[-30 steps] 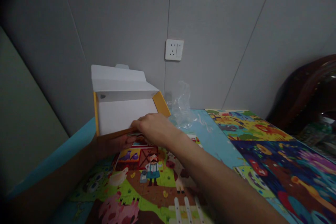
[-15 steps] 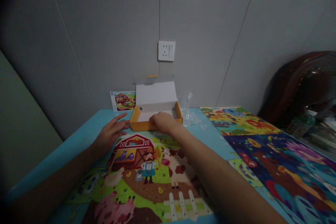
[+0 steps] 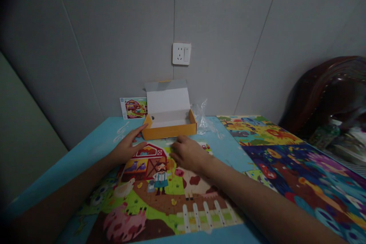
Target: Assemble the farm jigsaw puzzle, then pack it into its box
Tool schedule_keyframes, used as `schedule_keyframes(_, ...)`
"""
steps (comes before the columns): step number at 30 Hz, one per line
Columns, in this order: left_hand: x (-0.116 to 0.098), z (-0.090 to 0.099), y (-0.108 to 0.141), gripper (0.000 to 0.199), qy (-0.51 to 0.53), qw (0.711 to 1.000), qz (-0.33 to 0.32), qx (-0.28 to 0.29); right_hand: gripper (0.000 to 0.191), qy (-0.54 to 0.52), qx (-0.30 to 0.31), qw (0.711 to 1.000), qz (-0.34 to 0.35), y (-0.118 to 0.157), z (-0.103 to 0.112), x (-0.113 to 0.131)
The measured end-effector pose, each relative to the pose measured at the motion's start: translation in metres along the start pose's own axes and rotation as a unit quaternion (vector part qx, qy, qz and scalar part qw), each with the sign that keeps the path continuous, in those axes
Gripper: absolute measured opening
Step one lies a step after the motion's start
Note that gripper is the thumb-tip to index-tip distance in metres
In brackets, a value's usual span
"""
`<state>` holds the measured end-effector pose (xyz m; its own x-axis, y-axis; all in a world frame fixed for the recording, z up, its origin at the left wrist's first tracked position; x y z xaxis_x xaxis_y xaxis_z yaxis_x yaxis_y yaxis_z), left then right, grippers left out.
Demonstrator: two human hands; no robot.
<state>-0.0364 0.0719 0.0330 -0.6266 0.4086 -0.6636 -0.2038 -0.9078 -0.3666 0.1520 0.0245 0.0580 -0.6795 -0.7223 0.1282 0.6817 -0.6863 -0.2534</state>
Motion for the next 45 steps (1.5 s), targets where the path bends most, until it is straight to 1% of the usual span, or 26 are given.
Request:
schedule_keyframes(2,-0.002,0.001,0.0,0.062,-0.003,1.0,0.005,-0.005,0.034,-0.003,-0.007,1.0,-0.021,0.01,-0.008,-0.012)
schedule_keyframes(4,-0.003,0.004,0.001,0.063,-0.013,1.0,0.013,-0.021,0.042,-0.008,-0.014,0.999,-0.035,0.012,-0.012,-0.021)
schedule_keyframes(6,-0.003,0.006,0.002,0.061,-0.031,0.998,0.023,-0.04,0.045,-0.014,-0.011,0.999,-0.048,0.01,-0.014,-0.027)
schedule_keyframes(8,-0.001,0.005,0.003,0.056,-0.052,0.997,0.033,-0.045,0.044,-0.023,-0.001,0.998,-0.052,0.006,-0.013,-0.027)
schedule_keyframes(10,-0.001,0.002,0.004,0.047,-0.075,0.996,0.036,-0.028,0.043,-0.031,0.012,0.999,-0.043,0.005,-0.01,-0.022)
schedule_keyframes(12,-0.003,-0.003,0.006,0.039,-0.095,0.995,0.027,0.001,0.043,-0.04,0.021,0.999,-0.026,0.007,-0.005,-0.017)
schedule_keyframes(14,-0.005,-0.006,0.007,0.035,-0.105,0.994,0.016,0.027,0.045,-0.053,0.026,0.998,-0.01,0.011,-0.001,-0.012)
schedule_keyframes(16,-0.008,-0.007,0.008,0.042,-0.106,0.994,0.01,0.039,0.047,-0.071,0.03,0.997,0.0,0.015,0.001,-0.009)
schedule_keyframes(18,-0.01,-0.007,0.008,0.056,-0.109,0.993,0.003,0.043,0.043,-0.086,0.023,0.996,0.002,0.018,0.001,-0.008)
schedule_keyframes(20,-0.012,-0.006,0.008,0.067,-0.118,0.992,-0.003,0.04,0.04,-0.096,-0.012,0.995,-0.009,0.017,0.003,-0.013)
schedule_keyframes(21,-0.013,-0.006,0.008,0.069,-0.122,0.992,-0.004,0.039,0.041,-0.098,-0.043,0.994,-0.025,0.017,0.006,-0.017)
schedule_keyframes(24,-0.012,-0.006,0.007,0.067,-0.126,0.991,-0.001,0.035,0.043,-0.083,-0.145,0.981,-0.102,0.016,0.019,-0.039)
schedule_keyframes(26,-0.009,-0.002,0.005,0.06,-0.123,0.992,0.007,0.019,0.038,-0.068,-0.199,0.963,-0.17,0.019,0.028,-0.058)
schedule_keyframes(28,-0.006,0.007,0.003,0.045,-0.127,0.992,0.023,-0.016,0.037,-0.036,-0.25,0.94,-0.228,0.026,0.039,-0.075)
schedule_keyframes(30,-0.003,0.019,0.003,0.028,-0.142,0.987,0.036,-0.064,0.045,0.025,-0.297,0.918,-0.263,0.034,0.049,-0.086)
schedule_keyframes(31,-0.003,0.025,0.003,0.022,-0.151,0.984,0.04,-0.088,0.054,0.055,-0.305,0.912,-0.269,0.036,0.051,-0.09)
schedule_keyframes(32,-0.002,0.03,0.003,0.019,-0.157,0.981,0.041,-0.108,0.066,0.077,-0.297,0.913,-0.27,0.036,0.049,-0.095)
schedule_keyframes(33,-0.002,0.034,0.004,0.018,-0.16,0.979,0.042,-0.123,0.077,0.087,-0.274,0.918,-0.272,0.035,0.044,-0.1)
schedule_keyframes(34,-0.002,0.037,0.004,0.017,-0.159,0.977,0.043,-0.133,0.085,0.084,-0.241,0.928,-0.273,0.032,0.036,-0.106)
schedule_keyframes(35,-0.002,0.038,0.004,0.017,-0.157,0.977,0.045,-0.137,0.088,0.074,-0.202,0.938,-0.271,0.029,0.026,-0.112)
schedule_keyframes(37,-0.001,0.038,0.005,0.015,-0.151,0.978,0.048,-0.137,0.079,0.051,-0.133,0.953,-0.266,0.024,0.008,-0.119)
schedule_keyframes(38,-0.001,0.038,0.005,0.015,-0.149,0.978,0.049,-0.136,0.07,0.044,-0.11,0.956,-0.267,0.022,0.002,-0.122)
schedule_keyframes(40,0.0,0.037,0.005,0.015,-0.145,0.979,0.048,-0.136,0.047,0.044,-0.088,0.957,-0.272,0.018,-0.002,-0.124)
schedule_keyframes(42,0.0,0.037,0.005,0.015,-0.134,0.98,0.048,-0.137,0.03,0.065,-0.084,0.957,-0.271,0.016,0.003,-0.123)
schedule_keyframes(44,-0.001,0.038,0.006,0.016,-0.119,0.982,0.046,-0.141,0.028,0.096,-0.093,0.953,-0.271,0.016,0.016,-0.123)
schedule_keyframes(45,-0.002,0.039,0.006,0.016,-0.111,0.982,0.043,-0.144,0.03,0.116,-0.11,0.947,-0.278,0.019,0.027,-0.124)
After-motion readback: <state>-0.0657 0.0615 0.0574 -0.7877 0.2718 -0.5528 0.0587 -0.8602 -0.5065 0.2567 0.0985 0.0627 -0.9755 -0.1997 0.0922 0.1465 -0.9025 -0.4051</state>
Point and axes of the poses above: each hand's wrist, its own y-axis away from the middle knuckle, its own z-axis out of the back of the hand, x = y × z, the point moved 9 cm from there along -y, towards the middle knuckle, and after that the axes turned 5 degrees about -y, right-handed, at the moved point
